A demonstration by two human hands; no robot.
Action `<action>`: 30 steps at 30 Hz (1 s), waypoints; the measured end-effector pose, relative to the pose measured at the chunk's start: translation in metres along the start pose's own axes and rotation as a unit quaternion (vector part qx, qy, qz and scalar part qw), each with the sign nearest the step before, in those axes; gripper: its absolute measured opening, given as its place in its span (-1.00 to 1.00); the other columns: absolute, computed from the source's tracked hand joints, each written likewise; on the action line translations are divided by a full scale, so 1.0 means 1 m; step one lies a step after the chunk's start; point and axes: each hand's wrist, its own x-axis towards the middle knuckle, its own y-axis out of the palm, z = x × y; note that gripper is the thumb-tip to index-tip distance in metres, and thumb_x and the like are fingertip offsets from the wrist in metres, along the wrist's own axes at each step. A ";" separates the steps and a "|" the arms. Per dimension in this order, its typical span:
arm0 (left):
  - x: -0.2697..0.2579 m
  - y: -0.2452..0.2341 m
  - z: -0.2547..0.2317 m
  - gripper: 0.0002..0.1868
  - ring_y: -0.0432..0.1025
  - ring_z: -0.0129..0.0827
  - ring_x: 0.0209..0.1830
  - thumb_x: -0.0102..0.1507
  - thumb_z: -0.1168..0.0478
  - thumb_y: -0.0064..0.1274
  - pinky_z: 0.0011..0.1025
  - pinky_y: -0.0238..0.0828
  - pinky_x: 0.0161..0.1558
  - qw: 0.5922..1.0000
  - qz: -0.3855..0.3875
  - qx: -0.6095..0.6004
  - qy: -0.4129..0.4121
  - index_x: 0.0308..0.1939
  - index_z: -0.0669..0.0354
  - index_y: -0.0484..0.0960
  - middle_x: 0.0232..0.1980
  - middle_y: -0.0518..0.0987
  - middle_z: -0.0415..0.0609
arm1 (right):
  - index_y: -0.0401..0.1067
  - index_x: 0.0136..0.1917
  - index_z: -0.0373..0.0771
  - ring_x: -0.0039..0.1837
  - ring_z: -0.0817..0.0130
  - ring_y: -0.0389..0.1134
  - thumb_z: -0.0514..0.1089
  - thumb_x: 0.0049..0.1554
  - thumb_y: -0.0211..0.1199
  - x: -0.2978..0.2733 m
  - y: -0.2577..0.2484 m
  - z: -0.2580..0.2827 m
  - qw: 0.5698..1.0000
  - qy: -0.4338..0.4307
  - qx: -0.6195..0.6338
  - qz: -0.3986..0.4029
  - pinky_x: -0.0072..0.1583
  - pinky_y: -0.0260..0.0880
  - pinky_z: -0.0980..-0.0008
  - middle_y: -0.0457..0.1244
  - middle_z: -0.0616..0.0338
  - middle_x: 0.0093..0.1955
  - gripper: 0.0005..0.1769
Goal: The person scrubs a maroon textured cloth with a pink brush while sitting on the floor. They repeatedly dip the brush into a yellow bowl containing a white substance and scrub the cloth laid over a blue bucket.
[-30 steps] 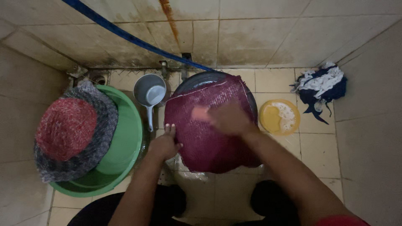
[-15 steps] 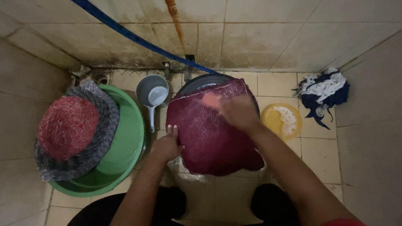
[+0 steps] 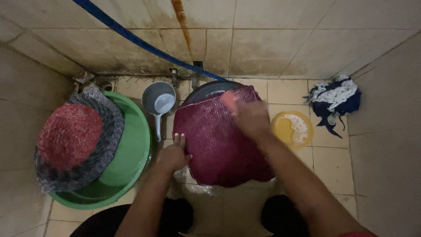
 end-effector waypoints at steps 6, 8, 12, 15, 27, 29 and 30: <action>-0.003 -0.003 0.000 0.08 0.31 -0.02 0.46 0.29 -0.17 0.07 -0.09 0.34 0.37 1.000 0.002 0.015 0.003 0.65 0.04 -0.28 0.72 -0.24 0.03 | 0.49 0.18 -0.17 -0.36 0.25 0.38 0.01 0.27 0.07 -0.015 0.010 0.080 0.974 -0.175 0.113 0.093 0.25 0.29 -0.26 0.36 0.15 -0.39 -0.66; -0.006 -0.006 -0.003 0.09 0.32 -0.03 0.46 0.30 -0.20 0.03 -0.09 0.36 0.37 1.000 0.020 0.016 -0.004 0.66 0.02 -0.32 0.73 -0.27 -0.02 | 0.48 0.21 -0.17 -0.33 0.23 0.38 0.09 0.17 0.13 -0.012 0.015 0.078 0.975 -0.210 0.063 0.047 0.08 0.40 -0.11 0.36 0.13 -0.34 -0.56; -0.010 -0.009 -0.003 0.14 0.23 -0.04 0.52 0.25 -0.23 0.13 -0.04 0.24 0.42 1.000 0.016 0.016 -0.003 0.65 -0.03 -0.30 0.71 -0.26 0.00 | 0.48 0.19 -0.12 -0.08 0.12 0.45 0.01 0.36 0.09 0.010 0.023 0.017 0.997 -0.012 -0.040 0.072 0.13 0.33 -0.10 0.41 0.06 -0.08 -0.74; -0.013 -0.009 0.003 0.17 0.27 0.00 0.50 0.22 -0.24 0.15 -0.11 0.26 0.43 1.000 0.013 0.003 0.012 0.67 -0.07 -0.28 0.73 -0.25 -0.02 | 0.40 0.29 -0.16 -0.11 -0.01 0.44 0.20 0.14 0.23 0.010 0.028 -0.016 0.994 0.040 -0.070 -0.074 0.12 0.28 -0.20 0.41 -0.07 -0.18 -0.43; -0.010 -0.001 0.010 0.25 0.31 0.01 0.47 0.13 -0.30 0.20 -0.13 0.31 0.40 0.999 -0.019 -0.018 0.040 0.66 0.02 -0.22 0.71 -0.18 0.05 | 0.40 0.29 -0.13 -0.10 0.06 0.44 0.21 0.06 0.24 0.002 0.024 0.120 0.982 -0.183 0.028 -0.036 0.14 0.25 -0.15 0.37 0.02 -0.22 -0.38; -0.010 -0.003 0.010 0.24 0.30 0.00 0.48 0.14 -0.28 0.20 -0.12 0.30 0.40 0.999 -0.009 -0.020 0.037 0.66 0.01 -0.24 0.72 -0.21 0.04 | 0.35 0.35 -0.11 -0.07 0.04 0.44 0.20 0.17 0.19 0.012 0.021 0.109 0.988 -0.100 0.028 0.113 0.12 0.30 -0.12 0.37 0.00 -0.17 -0.42; -0.010 -0.004 0.008 0.24 0.29 0.00 0.48 0.15 -0.27 0.19 -0.11 0.29 0.41 0.999 -0.004 -0.021 0.036 0.66 0.01 -0.26 0.72 -0.22 0.04 | 0.32 0.38 -0.11 -0.06 0.03 0.45 0.19 0.22 0.16 0.020 0.022 0.099 0.980 -0.056 0.027 0.187 0.11 0.33 -0.11 0.37 -0.01 -0.15 -0.44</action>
